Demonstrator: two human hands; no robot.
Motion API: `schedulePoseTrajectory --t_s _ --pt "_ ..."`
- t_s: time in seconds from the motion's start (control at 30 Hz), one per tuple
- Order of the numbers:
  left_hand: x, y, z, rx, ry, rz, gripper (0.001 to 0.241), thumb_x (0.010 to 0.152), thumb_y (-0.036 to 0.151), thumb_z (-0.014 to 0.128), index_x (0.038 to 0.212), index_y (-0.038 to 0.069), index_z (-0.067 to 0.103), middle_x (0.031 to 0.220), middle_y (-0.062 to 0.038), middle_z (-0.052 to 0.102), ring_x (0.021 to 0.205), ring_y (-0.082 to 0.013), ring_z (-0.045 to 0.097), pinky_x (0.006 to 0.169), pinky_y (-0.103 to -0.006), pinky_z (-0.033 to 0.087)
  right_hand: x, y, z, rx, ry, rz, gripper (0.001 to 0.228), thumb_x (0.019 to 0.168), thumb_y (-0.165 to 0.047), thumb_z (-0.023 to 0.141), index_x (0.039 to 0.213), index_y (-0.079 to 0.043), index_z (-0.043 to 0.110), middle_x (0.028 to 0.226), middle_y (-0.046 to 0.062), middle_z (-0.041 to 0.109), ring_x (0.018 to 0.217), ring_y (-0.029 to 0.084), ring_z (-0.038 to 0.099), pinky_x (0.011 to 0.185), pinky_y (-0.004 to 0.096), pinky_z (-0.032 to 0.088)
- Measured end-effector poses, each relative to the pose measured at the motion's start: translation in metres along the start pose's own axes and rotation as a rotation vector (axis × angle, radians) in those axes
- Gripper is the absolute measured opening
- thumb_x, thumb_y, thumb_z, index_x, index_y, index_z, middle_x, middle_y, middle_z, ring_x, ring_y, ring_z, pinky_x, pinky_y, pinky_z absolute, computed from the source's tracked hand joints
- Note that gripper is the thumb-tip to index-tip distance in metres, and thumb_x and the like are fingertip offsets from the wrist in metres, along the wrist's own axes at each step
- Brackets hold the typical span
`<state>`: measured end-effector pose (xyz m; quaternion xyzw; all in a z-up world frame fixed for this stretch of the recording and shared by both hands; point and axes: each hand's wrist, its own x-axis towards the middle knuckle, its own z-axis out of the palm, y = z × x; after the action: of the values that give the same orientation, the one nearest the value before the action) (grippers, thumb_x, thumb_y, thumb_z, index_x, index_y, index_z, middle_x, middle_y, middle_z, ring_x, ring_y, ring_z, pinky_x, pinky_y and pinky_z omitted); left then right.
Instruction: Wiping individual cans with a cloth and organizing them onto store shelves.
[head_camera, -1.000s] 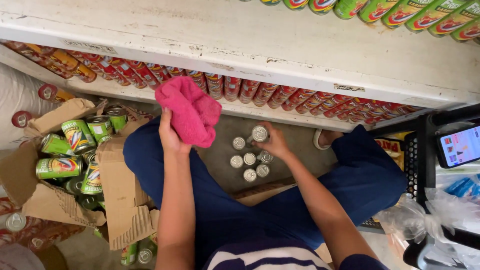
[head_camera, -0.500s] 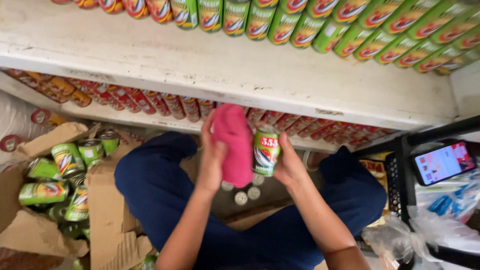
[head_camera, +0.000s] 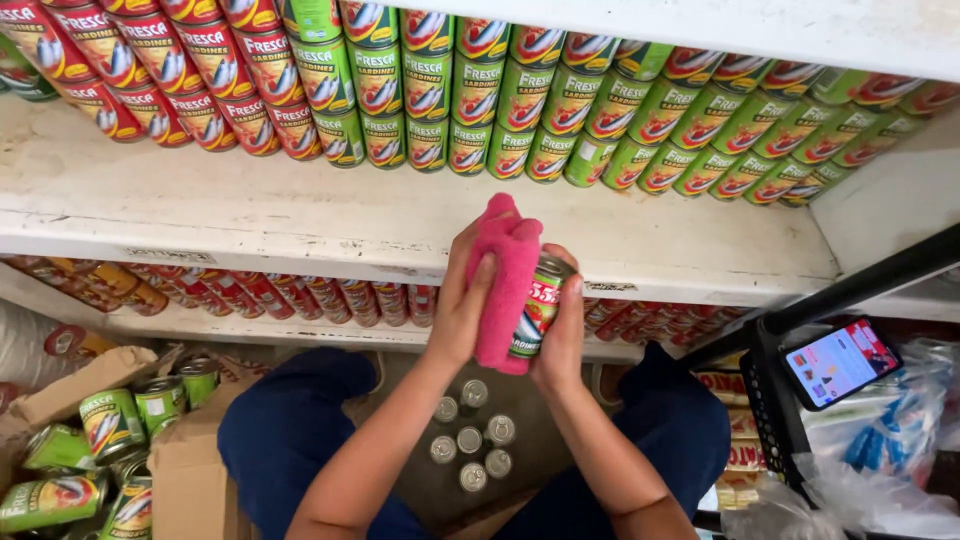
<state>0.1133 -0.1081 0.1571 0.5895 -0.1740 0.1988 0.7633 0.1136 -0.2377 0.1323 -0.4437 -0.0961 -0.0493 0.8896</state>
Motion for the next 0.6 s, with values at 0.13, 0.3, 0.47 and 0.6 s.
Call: schedulePoseTrajectory --t_s 0.13,0.3,0.47,0.6 --pt "-0.031 0.027 0.017 0.404 0.07 0.122 0.052 0.11 0.034 0.055 0.154 0.007 0.051 0.172 -0.022 0.026 0.162 -0.0381 0.032 0.132 -0.0457 0.028 0.004 -0.011 0.0 -0.076 0.043 -0.064 0.055 0.111 -0.047 0.037 0.147 -0.005 0.042 0.131 0.014 0.06 0.12 0.025 0.06 0.106 0.041 0.05" --pt "-0.049 0.058 0.027 0.494 -0.131 0.216 0.094 0.087 0.04 0.076 0.159 0.002 0.03 0.162 -0.029 0.024 0.153 -0.0448 0.027 0.125 -0.0503 0.025 -0.007 -0.013 -0.009 -0.224 0.073 -0.135 0.058 0.11 -0.051 0.041 0.147 -0.007 0.044 0.129 0.013 0.059 0.119 0.023 0.06 0.106 0.04 0.05" --pt "-0.049 0.031 0.013 0.142 0.002 0.069 0.098 0.084 0.031 0.087 0.161 0.006 0.031 0.156 -0.019 0.044 0.146 -0.0334 0.048 0.125 -0.0457 0.039 -0.016 -0.017 0.012 -0.012 0.038 -0.03 0.061 0.105 -0.055 0.043 0.144 -0.008 0.043 0.13 0.012 0.059 0.121 0.023 0.061 0.108 0.04 0.05" --pt "-0.046 0.019 0.003 -0.024 0.265 0.038 0.103 0.083 0.028 0.091 0.161 0.004 0.028 0.158 -0.016 0.04 0.147 -0.0275 0.045 0.125 -0.0439 0.039 -0.017 0.002 -0.007 0.011 -0.014 -0.102 0.076 0.095 -0.057 0.065 0.146 -0.006 0.045 0.131 0.01 0.06 0.121 0.021 0.061 0.107 0.037 0.05"
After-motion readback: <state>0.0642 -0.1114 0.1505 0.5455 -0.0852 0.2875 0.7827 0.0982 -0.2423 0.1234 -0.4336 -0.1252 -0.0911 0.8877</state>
